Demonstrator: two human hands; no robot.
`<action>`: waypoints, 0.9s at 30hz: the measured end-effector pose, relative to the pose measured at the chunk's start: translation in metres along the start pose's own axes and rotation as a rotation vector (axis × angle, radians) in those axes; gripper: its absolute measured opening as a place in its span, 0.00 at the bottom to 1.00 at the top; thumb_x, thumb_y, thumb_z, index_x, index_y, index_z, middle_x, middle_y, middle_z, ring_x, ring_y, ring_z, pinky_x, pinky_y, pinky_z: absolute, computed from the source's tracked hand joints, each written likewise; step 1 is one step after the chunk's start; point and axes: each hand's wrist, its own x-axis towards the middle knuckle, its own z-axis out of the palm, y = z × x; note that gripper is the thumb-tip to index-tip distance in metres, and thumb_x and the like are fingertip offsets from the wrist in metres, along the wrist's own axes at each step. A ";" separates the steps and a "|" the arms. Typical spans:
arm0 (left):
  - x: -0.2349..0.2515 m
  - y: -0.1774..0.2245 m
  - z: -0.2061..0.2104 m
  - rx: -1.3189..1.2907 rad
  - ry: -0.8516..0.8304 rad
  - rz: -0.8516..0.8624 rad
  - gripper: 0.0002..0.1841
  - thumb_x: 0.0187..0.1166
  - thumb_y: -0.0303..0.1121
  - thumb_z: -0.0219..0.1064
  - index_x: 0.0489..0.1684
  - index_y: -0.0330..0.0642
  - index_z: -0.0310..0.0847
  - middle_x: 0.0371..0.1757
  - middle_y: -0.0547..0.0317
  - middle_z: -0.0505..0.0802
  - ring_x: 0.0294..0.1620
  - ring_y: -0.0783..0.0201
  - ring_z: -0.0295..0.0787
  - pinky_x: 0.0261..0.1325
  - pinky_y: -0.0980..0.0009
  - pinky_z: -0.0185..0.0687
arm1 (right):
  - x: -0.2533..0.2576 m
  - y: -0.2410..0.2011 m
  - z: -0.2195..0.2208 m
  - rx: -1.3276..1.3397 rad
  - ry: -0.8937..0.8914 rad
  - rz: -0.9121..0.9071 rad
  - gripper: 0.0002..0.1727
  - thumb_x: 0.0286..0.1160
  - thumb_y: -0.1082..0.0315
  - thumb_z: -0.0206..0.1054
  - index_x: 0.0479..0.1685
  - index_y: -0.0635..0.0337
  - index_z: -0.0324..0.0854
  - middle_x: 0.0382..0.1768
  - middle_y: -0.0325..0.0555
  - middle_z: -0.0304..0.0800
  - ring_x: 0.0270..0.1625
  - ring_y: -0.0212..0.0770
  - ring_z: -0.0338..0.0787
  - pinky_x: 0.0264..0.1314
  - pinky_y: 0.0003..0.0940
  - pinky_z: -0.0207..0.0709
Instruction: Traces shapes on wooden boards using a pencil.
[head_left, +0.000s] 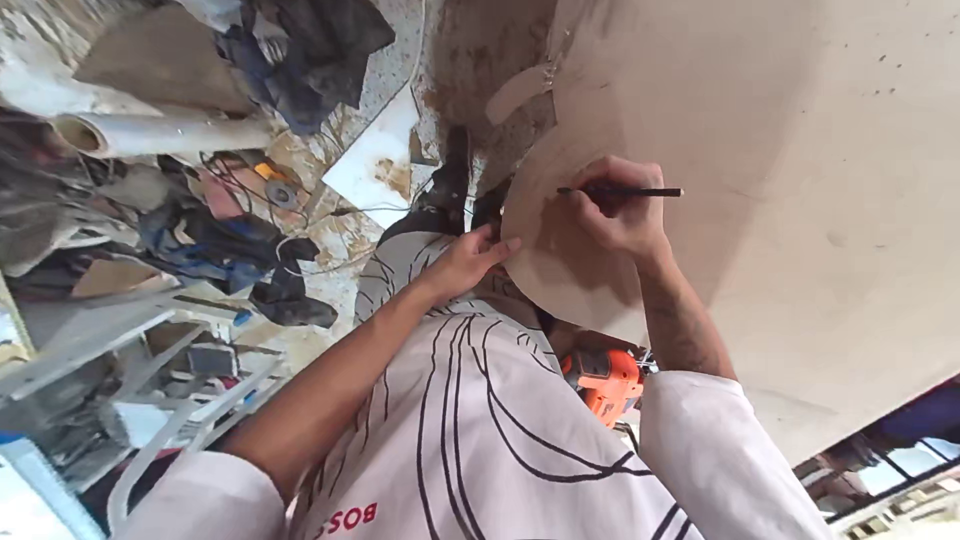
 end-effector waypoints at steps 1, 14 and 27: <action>0.000 -0.001 -0.001 -0.014 -0.009 -0.007 0.23 0.88 0.44 0.63 0.74 0.41 0.74 0.58 0.56 0.93 0.55 0.64 0.94 0.58 0.65 0.94 | 0.002 0.001 0.002 0.000 -0.023 -0.006 0.07 0.66 0.73 0.72 0.41 0.64 0.87 0.28 0.42 0.89 0.22 0.30 0.82 0.19 0.25 0.78; 0.001 -0.003 -0.006 -0.097 -0.079 -0.003 0.20 0.89 0.38 0.63 0.75 0.41 0.74 0.58 0.55 0.94 0.54 0.60 0.96 0.55 0.63 0.96 | 0.069 0.008 0.006 0.059 -0.032 -0.225 0.09 0.70 0.75 0.72 0.46 0.73 0.87 0.40 0.51 0.94 0.37 0.37 0.93 0.38 0.37 0.92; 0.048 0.068 -0.043 -0.481 0.036 0.435 0.25 0.95 0.33 0.47 0.90 0.35 0.57 0.81 0.44 0.79 0.81 0.47 0.77 0.82 0.48 0.75 | 0.121 0.018 0.024 0.073 -0.076 -0.234 0.10 0.70 0.76 0.71 0.46 0.72 0.88 0.37 0.49 0.94 0.30 0.34 0.91 0.27 0.31 0.88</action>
